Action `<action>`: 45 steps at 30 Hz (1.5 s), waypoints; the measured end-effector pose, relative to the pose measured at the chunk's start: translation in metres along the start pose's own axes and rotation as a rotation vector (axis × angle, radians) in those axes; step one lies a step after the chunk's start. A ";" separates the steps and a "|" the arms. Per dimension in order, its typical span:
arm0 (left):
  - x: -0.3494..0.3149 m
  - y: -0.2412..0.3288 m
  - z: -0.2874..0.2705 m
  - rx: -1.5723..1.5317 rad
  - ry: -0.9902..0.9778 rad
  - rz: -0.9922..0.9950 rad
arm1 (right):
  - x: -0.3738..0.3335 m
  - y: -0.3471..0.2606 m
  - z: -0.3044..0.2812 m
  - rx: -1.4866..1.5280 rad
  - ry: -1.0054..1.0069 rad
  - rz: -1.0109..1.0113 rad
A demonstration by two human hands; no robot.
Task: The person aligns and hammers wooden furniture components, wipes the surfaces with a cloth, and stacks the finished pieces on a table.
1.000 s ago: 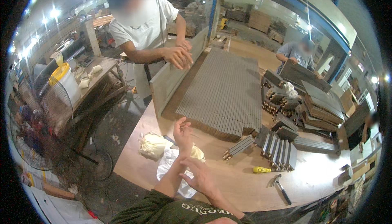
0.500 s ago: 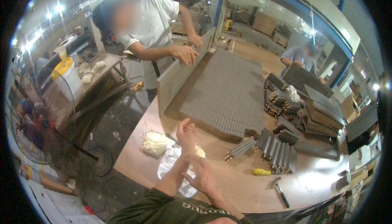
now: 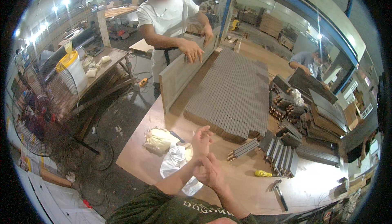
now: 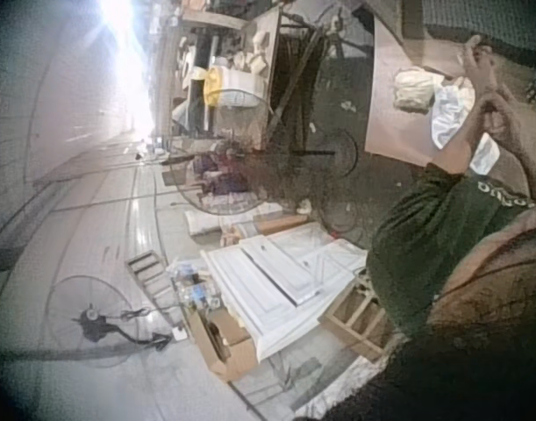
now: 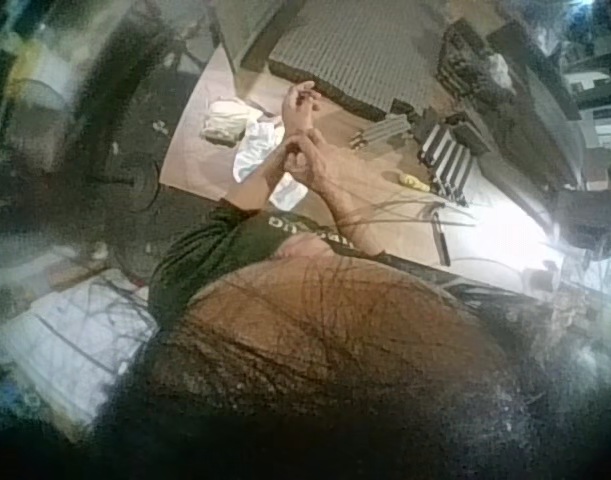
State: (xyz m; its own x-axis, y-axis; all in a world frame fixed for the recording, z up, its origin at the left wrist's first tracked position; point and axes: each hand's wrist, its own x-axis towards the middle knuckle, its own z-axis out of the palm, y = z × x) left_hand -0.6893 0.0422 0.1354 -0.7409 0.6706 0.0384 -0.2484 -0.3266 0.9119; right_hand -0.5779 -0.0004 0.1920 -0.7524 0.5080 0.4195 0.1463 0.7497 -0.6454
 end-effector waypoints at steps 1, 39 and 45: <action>-0.003 0.005 0.000 0.015 -0.010 -0.003 | 0.000 0.000 -0.003 -0.028 -0.025 -0.002; 0.013 0.015 -0.004 -0.043 0.121 0.144 | -0.004 -0.016 0.018 0.029 0.134 -0.090; 0.018 0.014 -0.004 -0.044 0.125 0.147 | 0.010 -0.020 0.006 -0.147 0.143 -0.036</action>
State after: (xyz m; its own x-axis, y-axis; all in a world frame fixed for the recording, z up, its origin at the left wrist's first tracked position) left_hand -0.7079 0.0472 0.1470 -0.8423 0.5264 0.1162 -0.1568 -0.4455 0.8814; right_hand -0.5922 -0.0131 0.2057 -0.6616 0.5268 0.5337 0.2207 0.8169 -0.5328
